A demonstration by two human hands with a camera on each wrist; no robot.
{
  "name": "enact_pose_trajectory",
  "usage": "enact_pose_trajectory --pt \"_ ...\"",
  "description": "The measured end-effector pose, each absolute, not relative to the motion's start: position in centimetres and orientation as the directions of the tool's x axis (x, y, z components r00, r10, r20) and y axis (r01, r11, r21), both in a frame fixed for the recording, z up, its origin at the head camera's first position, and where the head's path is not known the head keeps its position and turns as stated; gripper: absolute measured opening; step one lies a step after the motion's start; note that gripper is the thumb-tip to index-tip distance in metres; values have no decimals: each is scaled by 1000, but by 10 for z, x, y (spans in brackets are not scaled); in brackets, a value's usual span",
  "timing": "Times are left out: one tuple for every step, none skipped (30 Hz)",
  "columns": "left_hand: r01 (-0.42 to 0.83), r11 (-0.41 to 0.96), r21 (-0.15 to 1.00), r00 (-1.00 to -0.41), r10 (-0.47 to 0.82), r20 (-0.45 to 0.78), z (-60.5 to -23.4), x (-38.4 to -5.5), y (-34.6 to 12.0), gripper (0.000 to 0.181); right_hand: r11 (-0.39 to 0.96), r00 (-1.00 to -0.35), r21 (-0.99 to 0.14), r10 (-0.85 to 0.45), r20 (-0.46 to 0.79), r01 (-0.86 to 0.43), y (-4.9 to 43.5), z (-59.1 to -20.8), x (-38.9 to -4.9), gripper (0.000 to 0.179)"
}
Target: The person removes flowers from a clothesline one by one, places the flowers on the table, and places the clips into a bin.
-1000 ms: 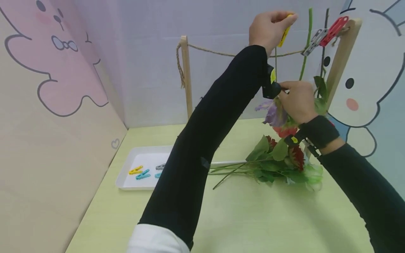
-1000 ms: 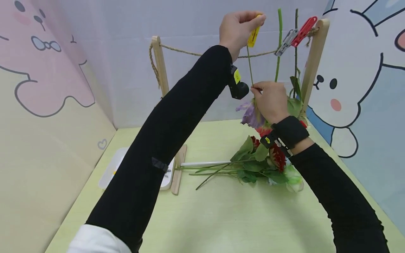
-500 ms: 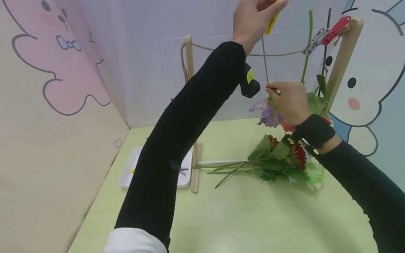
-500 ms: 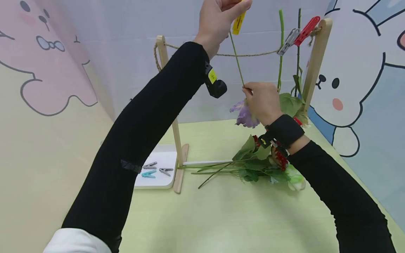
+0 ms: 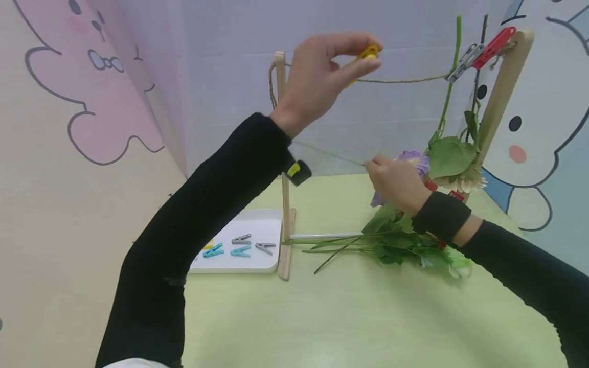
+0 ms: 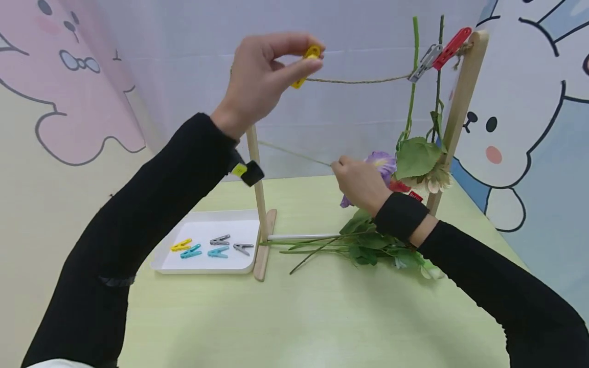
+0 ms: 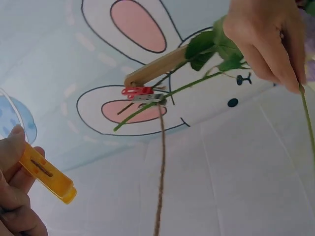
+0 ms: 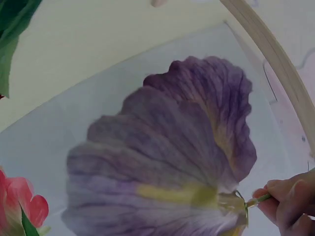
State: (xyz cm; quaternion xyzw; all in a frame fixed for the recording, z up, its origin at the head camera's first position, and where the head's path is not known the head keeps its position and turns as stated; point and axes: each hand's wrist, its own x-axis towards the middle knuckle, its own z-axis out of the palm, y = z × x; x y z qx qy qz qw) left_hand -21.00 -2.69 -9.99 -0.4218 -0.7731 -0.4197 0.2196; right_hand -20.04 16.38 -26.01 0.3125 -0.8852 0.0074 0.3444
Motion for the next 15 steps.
enact_pose_trajectory --pt "835 310 455 -551 483 681 -108 -206 -35 32 792 -569 257 -585 578 -553 162 -267 -197 11" --pt "833 327 447 -554 492 672 -116 -204 -43 31 778 -570 298 -614 546 -553 161 -275 -194 13" --pt "830 347 437 -558 499 663 -125 -202 -51 30 765 -574 331 -637 514 -553 161 -282 -191 15" --pt "823 366 435 -568 504 651 -134 -202 -60 29 752 -582 356 -657 479 -555 160 -289 -188 18" --pt "821 387 421 -570 510 644 -144 -203 -68 28 740 -589 373 -671 450 -559 160 -296 -184 20" --pt "811 415 413 -583 514 629 -155 -205 -77 28 731 -596 380 -682 423 -567 160 -304 -182 21" --pt "797 440 413 -601 515 611 -166 -207 -86 27 725 -602 382 -689 403 -573 160 -310 -179 23" --pt "781 468 413 -621 515 591 -178 -210 -95 27 718 -602 382 -696 391 -582 161 -318 -177 22" --pt "760 500 416 -646 513 565 -190 -213 -104 28 713 -606 378 -701 376 -590 161 -324 -175 22" --pt "736 529 422 -673 508 537 -203 -218 -113 28 710 -610 377 -704 363 -595 162 -330 -174 21" --pt "708 564 425 -702 502 505 -217 -222 -122 28 708 -612 373 -706 357 -600 162 -336 -173 19" --pt "676 596 433 -734 491 469 -230 -226 -131 28 709 -621 363 -705 343 -604 163 -341 -172 19" --pt "644 625 441 -762 481 433 -244 -229 -140 29 710 -628 358 -704 332 -607 163 -345 -171 18" --pt "613 654 443 -789 469 398 -257 -233 -149 29 711 -636 349 -702 320 -610 163 -350 -171 17" --pt "580 682 445 -814 458 358 -271 -236 -157 30 713 -643 339 -700 310 -613 163 -354 -171 16"
